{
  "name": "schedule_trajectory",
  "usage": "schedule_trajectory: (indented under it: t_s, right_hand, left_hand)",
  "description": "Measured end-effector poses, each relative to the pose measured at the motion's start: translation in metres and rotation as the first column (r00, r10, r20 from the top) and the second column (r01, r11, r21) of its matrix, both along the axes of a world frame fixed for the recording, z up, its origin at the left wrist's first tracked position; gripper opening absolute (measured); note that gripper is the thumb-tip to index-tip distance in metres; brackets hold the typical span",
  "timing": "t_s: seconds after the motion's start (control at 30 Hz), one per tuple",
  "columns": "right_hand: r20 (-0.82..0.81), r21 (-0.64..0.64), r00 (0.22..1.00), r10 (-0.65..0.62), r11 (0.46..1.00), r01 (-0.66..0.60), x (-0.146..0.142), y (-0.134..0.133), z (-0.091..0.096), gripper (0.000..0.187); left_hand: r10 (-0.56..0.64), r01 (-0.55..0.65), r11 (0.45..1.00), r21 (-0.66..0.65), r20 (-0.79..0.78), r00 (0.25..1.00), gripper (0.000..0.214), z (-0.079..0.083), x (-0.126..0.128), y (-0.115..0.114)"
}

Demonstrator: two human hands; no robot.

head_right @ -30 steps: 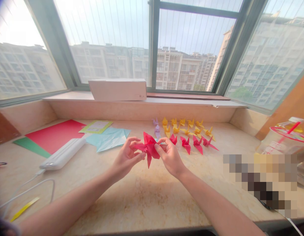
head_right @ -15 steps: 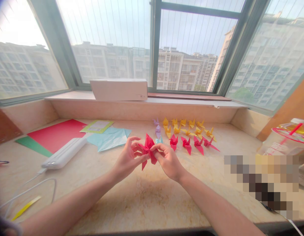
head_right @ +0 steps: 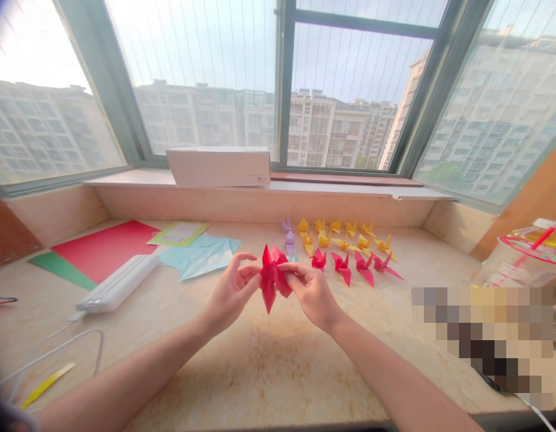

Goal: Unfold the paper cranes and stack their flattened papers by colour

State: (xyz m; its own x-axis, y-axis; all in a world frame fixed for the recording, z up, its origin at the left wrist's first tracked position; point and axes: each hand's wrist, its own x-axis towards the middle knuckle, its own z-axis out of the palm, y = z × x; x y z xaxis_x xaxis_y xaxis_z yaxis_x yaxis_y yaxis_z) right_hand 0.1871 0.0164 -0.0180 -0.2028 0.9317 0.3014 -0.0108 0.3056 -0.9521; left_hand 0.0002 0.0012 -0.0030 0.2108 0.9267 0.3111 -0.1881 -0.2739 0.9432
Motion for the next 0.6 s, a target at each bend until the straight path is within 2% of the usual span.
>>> schedule_trajectory:
  t_s: [0.2, 0.33, 0.47, 0.6]
  right_hand:
    - [-0.058, -0.021, 0.998, 0.008, 1.000, -0.009, -0.0004, 0.0004, 0.0016, 0.035]
    - [-0.041, -0.021, 0.999, 0.020, 1.000, -0.020, -0.0020, -0.0023, 0.0022, 0.037]
    - [-0.047, 0.001, 0.997, 0.060, 0.998, -0.060, -0.0031, -0.0047, 0.0020, 0.041]
    - [-0.130, -0.033, 0.987, 0.099, 0.994, -0.104, -0.0033, -0.0053, 0.0045, 0.039]
  left_hand:
    - [-0.013, 0.012, 0.999, 0.049, 0.021, 1.000, 0.027, -0.0007, 0.0011, 0.0022]
    - [0.010, -0.009, 0.999, 0.037, -0.008, 1.000, 0.022, -0.0010, 0.0008, 0.0017]
    - [-0.012, 0.015, 0.999, 0.052, -0.056, 0.998, 0.031, -0.0033, 0.0011, 0.0025]
    - [0.008, 0.001, 0.997, 0.077, -0.111, 0.994, 0.034, -0.0065, 0.0005, 0.0042]
